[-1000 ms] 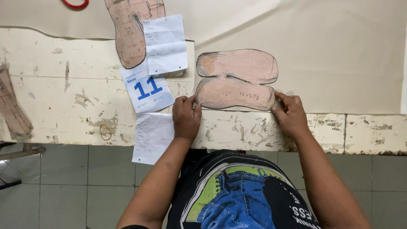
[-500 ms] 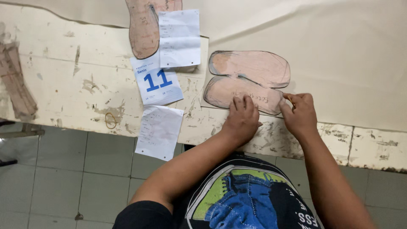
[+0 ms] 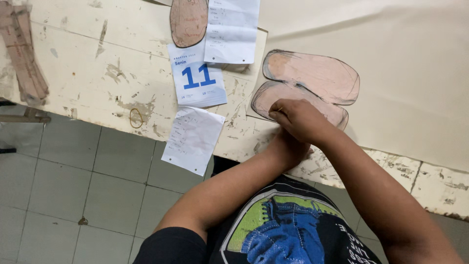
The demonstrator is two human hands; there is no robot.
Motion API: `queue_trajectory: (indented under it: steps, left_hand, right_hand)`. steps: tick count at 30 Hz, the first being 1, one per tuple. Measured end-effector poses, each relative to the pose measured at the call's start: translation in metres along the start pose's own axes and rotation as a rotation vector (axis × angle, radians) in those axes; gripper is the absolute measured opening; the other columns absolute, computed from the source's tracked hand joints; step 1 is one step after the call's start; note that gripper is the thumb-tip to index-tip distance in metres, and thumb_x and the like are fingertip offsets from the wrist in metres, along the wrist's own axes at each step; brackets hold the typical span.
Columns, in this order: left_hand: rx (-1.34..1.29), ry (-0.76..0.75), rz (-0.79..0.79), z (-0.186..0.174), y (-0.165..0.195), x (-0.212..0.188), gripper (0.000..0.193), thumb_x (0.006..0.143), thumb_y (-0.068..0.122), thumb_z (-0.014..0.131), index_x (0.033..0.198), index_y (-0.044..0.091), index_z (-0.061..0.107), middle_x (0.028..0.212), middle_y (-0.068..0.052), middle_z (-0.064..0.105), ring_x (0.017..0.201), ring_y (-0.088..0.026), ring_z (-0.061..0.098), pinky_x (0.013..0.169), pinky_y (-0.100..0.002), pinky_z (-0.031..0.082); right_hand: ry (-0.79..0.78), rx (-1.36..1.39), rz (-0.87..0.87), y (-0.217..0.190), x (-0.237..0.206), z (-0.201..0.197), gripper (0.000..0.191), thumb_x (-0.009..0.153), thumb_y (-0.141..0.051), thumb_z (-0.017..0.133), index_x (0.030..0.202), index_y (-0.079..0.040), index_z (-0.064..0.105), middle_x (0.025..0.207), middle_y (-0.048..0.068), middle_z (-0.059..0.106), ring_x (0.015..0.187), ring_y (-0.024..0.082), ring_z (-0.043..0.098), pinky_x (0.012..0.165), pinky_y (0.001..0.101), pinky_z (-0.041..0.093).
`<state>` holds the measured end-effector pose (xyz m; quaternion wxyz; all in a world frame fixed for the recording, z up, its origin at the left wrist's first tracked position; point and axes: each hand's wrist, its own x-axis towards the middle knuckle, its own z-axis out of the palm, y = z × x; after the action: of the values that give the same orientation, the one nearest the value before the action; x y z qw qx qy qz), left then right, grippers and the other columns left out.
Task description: The person uses red-handled scissors to cut a large piece of light-colored fabric along a marked line. After cutting, the person arranges several cardboard shoe-pattern templates on the table and uses a pencil to trace their outlines onto the fabric.
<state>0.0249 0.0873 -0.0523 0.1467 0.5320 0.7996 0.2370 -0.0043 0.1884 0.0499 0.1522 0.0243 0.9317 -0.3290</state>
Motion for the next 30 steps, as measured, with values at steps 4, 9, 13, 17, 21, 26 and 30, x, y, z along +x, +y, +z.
queue_trajectory:
  steps: [4,9,13,17,21,26,30]
  left_hand:
    - [-0.057,0.030,0.020,0.006,-0.004,0.000,0.049,0.088,0.031,0.068,0.122,-0.003,0.061,0.125,-0.028,0.062,0.119,-0.046,0.056,0.106,-0.055,0.039]
    - [-0.125,-0.035,-0.008,0.020,-0.009,0.003,0.040,0.097,0.025,0.058,0.129,0.001,0.060,0.131,-0.024,0.062,0.123,-0.040,0.058,0.111,-0.049,0.041]
    - [-0.203,0.114,-0.021,0.025,-0.011,0.005,0.043,0.097,0.022,0.054,0.136,0.003,0.056,0.136,-0.022,0.060,0.127,-0.037,0.056,0.112,-0.048,0.038]
    - [-0.084,0.189,0.014,0.024,-0.013,0.014,0.047,0.094,0.023,0.052,0.136,0.002,0.053,0.137,-0.022,0.058,0.131,-0.035,0.054,0.115,-0.048,0.035]
    - [-0.122,0.042,-0.024,0.021,-0.016,0.016,0.042,0.100,0.018,0.045,0.138,0.001,0.053,0.141,-0.021,0.057,0.131,-0.033,0.055,0.117,-0.045,0.036]
    - [0.025,-0.054,0.030,0.005,-0.018,0.018,0.039,0.103,0.017,0.042,0.136,0.000,0.055,0.140,-0.022,0.058,0.131,-0.033,0.056,0.117,-0.046,0.039]
    - [-0.017,-0.077,-0.056,-0.019,-0.013,0.016,0.036,0.103,0.019,0.046,0.130,-0.001,0.058,0.135,-0.023,0.060,0.126,-0.038,0.058,0.110,-0.049,0.045]
  right_hand:
    - [-0.020,-0.026,0.012,0.001,0.003,0.005,0.025,0.096,-0.029,0.062,0.103,-0.007,0.074,0.096,0.013,0.076,0.090,0.034,0.071,0.083,0.0437,0.055]
    - [0.066,-0.125,-0.174,0.006,0.006,0.012,0.021,0.096,-0.025,0.063,0.099,-0.006,0.073,0.095,0.013,0.076,0.089,0.036,0.069,0.081,0.0467,0.053]
    - [0.122,-0.210,-0.284,0.003,0.013,0.017,0.016,0.094,-0.019,0.063,0.098,-0.007,0.073,0.090,0.012,0.075,0.087,0.036,0.068,0.083,0.0477,0.052]
    - [0.056,-0.162,-0.217,-0.007,0.033,0.020,0.017,0.096,-0.021,0.064,0.100,-0.007,0.073,0.093,0.013,0.074,0.087,0.036,0.068,0.080,0.0455,0.053]
    - [0.087,-0.160,-0.249,-0.010,0.052,0.019,0.018,0.095,-0.021,0.065,0.098,-0.005,0.073,0.091,0.014,0.074,0.086,0.036,0.068,0.081,0.0456,0.053]
    - [0.183,-0.125,-0.222,-0.004,0.061,0.015,0.017,0.097,-0.019,0.065,0.101,-0.005,0.073,0.095,0.014,0.074,0.089,0.036,0.068,0.082,0.0456,0.053]
    - [0.237,-0.162,-0.162,0.007,0.063,0.003,0.016,0.099,-0.019,0.065,0.100,-0.005,0.074,0.095,0.013,0.075,0.087,0.036,0.068,0.085,0.0467,0.053]
